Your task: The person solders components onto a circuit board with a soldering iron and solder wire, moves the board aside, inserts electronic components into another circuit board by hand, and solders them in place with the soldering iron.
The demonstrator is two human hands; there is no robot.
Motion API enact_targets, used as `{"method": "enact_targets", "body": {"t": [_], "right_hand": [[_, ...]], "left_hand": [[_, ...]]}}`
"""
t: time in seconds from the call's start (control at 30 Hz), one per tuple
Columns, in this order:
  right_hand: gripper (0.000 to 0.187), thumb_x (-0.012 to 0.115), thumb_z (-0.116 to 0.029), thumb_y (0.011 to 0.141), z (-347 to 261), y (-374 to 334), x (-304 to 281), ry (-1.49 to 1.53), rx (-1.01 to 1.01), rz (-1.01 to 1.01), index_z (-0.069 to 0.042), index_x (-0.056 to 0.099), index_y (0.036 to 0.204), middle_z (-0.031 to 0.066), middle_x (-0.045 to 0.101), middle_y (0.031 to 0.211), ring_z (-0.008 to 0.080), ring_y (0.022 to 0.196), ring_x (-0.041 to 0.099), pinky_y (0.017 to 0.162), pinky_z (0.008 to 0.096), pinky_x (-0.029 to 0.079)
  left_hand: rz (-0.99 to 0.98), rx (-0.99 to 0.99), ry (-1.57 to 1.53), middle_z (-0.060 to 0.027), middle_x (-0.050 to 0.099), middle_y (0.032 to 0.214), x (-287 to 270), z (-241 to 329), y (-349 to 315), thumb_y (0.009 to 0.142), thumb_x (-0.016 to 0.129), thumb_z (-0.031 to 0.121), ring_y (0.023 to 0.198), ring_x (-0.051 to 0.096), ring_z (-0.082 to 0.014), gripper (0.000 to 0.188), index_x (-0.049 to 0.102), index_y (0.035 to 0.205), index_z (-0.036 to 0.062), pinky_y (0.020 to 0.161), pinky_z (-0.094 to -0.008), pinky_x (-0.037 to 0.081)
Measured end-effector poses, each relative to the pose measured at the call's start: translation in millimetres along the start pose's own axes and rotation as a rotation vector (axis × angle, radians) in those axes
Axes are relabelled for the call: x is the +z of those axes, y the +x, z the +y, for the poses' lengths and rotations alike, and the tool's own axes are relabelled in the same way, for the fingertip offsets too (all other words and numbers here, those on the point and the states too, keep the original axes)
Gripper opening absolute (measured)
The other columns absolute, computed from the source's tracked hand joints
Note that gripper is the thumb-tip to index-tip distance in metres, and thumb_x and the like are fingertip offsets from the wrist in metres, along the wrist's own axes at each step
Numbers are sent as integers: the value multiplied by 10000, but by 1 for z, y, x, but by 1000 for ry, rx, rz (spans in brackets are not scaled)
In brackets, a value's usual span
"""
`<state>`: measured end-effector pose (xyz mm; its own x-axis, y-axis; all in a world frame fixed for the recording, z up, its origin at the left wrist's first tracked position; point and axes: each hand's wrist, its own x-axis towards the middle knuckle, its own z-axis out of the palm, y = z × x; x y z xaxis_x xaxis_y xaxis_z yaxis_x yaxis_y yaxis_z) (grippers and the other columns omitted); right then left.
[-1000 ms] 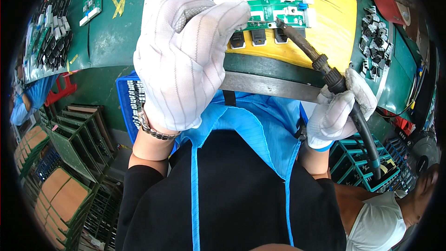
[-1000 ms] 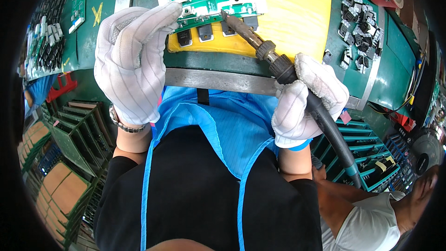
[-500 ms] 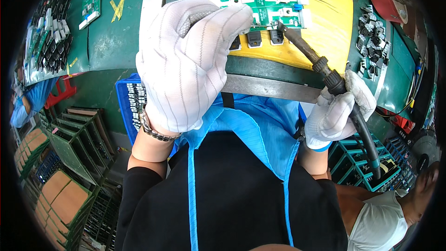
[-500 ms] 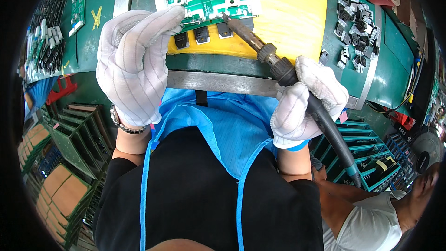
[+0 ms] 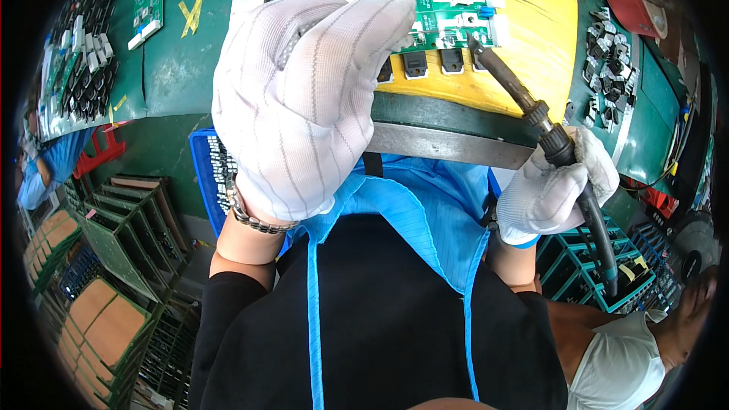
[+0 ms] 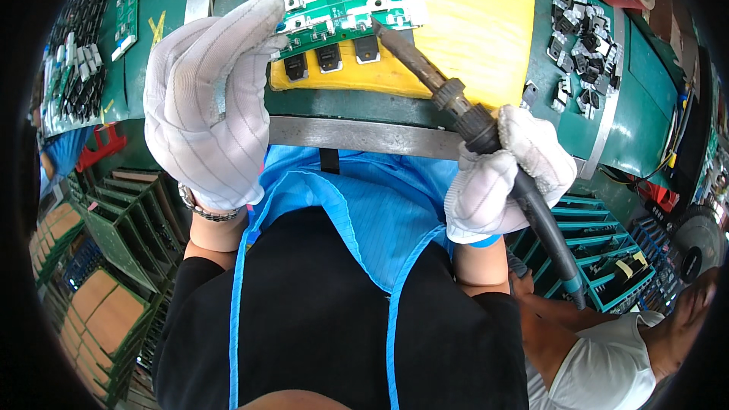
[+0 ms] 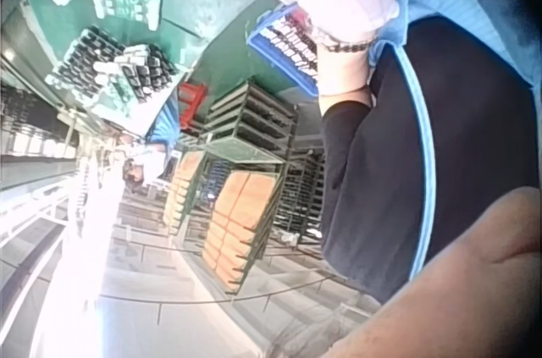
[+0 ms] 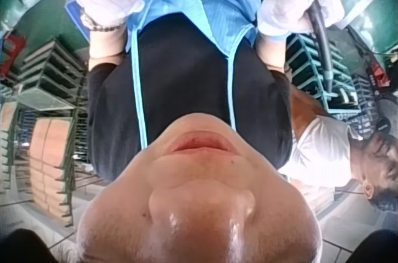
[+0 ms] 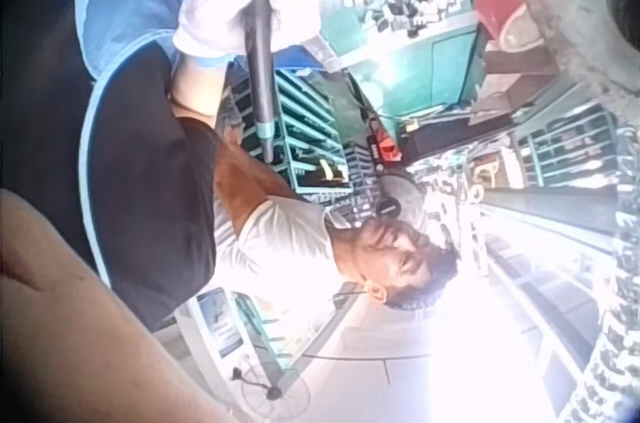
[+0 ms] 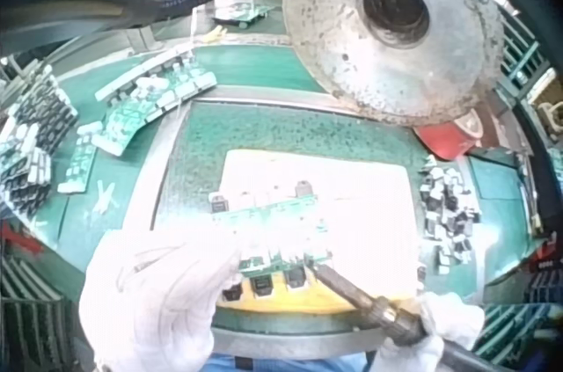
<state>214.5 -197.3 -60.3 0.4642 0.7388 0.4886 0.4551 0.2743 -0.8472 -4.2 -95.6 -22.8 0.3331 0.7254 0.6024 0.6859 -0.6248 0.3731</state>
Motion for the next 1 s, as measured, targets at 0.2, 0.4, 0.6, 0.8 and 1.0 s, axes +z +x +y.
{"method": "enact_targets", "body": {"t": [0.2, 0.4, 0.6, 0.8, 1.0], "right_hand": [[309, 698, -255, 927, -4, -1, 1, -136, 97, 20, -23, 526, 1038, 165, 657, 981, 233, 914, 643, 883, 378, 503], [304, 670, -213, 942, -6, -1, 4, -43, 111, 17, -15, 472, 1062, 186, 654, 997, 245, 945, 644, 940, 405, 496], [293, 664, -194, 941, -7, -1, 4, -49, 112, 5, -19, 464, 1064, 193, 650, 997, 246, 947, 643, 947, 410, 497], [283, 657, -180, 940, -7, -2, 5, -48, 139, 20, -22, 458, 1065, 195, 648, 993, 248, 948, 647, 944, 410, 499], [243, 652, -138, 923, -5, -1, 2, -86, 98, -13, -22, 482, 1052, 188, 653, 997, 239, 918, 650, 921, 407, 508]], "left_hand": [[-23, 53, 8, -11, 713, 932, 4, -3, 2, 763, 776, 35, 858, 662, -208, 260, 769, 997, 148, 759, -316, 539], [-41, 71, 32, -7, 716, 931, 6, -4, 2, 766, 773, 44, 873, 661, -213, 259, 768, 999, 157, 766, -324, 539], [-34, 71, 36, -9, 719, 932, 8, -5, 2, 765, 775, 57, 894, 666, -227, 257, 766, 1000, 157, 780, -334, 542], [-97, 78, 76, -23, 723, 948, 8, -1, 4, 779, 766, 57, 914, 676, -232, 243, 764, 1001, 154, 799, -341, 547], [-22, 15, -13, -54, 724, 972, 2, 2, 8, 798, 733, 4, 921, 675, -237, 248, 765, 1011, 128, 819, -332, 549]]}}
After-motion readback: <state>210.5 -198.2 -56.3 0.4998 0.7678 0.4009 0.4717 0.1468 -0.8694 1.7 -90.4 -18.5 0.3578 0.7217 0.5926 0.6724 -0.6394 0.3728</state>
